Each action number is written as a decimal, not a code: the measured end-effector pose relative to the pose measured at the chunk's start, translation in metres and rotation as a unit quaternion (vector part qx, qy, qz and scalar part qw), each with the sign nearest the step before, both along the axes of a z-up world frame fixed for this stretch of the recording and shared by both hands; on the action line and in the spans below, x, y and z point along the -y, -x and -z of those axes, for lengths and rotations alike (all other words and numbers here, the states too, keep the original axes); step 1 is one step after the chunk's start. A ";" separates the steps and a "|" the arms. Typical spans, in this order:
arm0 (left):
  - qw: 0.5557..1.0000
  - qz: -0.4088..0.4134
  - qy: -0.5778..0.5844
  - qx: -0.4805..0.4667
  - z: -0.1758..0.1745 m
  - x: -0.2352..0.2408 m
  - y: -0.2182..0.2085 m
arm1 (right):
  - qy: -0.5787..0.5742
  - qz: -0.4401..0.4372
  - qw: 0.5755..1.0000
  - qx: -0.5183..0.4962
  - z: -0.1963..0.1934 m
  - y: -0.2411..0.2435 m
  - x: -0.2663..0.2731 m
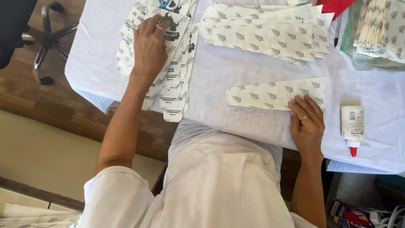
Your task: Applying liquid glue to the edges of printed paper strips and folding them to create sealed packaging components.
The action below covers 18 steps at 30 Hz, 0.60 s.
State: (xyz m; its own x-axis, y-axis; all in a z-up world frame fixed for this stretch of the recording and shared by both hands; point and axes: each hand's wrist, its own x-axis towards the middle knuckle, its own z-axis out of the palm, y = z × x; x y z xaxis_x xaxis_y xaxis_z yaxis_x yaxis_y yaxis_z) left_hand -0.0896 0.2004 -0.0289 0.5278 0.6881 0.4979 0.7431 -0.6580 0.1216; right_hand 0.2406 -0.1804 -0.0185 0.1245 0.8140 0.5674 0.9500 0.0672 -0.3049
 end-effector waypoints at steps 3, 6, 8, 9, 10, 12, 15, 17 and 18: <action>0.995 0.056 0.079 -0.025 0.008 -0.010 -0.006 | 0.005 0.000 1.000 -0.005 0.000 0.000 0.001; 0.987 0.069 0.139 -0.033 -0.005 -0.016 -0.013 | 0.005 0.003 1.000 -0.003 0.000 0.000 0.001; 0.985 0.076 0.154 -0.030 -0.014 -0.021 -0.016 | 0.003 0.003 1.000 0.000 0.000 0.001 0.001; 0.982 0.074 0.171 -0.037 -0.016 -0.026 -0.017 | 0.002 0.003 1.000 0.001 0.001 0.001 0.001; 0.979 0.072 0.186 -0.042 -0.018 -0.033 -0.020 | 0.000 0.005 1.000 0.004 0.001 0.000 0.001; 0.982 0.099 0.156 -0.046 -0.010 -0.048 -0.019 | 0.001 0.003 1.000 0.005 -0.002 0.002 0.000; 0.982 0.094 0.140 -0.085 0.002 -0.076 -0.017 | 0.004 0.003 1.000 0.010 -0.003 0.001 0.000; 0.979 0.061 0.153 -0.123 0.003 -0.090 -0.014 | 0.004 0.001 1.000 0.010 -0.002 0.002 0.000; 0.979 0.086 0.147 -0.116 -0.001 -0.095 -0.015 | 0.004 0.004 1.000 0.011 -0.002 0.002 0.000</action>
State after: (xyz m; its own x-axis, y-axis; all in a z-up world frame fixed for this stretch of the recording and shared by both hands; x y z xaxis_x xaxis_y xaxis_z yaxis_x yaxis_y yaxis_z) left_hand -0.0746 0.2957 -0.0277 0.7235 0.6751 0.1445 0.6548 -0.7373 0.1659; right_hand 0.2384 -0.1803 -0.0165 0.1192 0.8175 0.5635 0.9570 0.0566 -0.2846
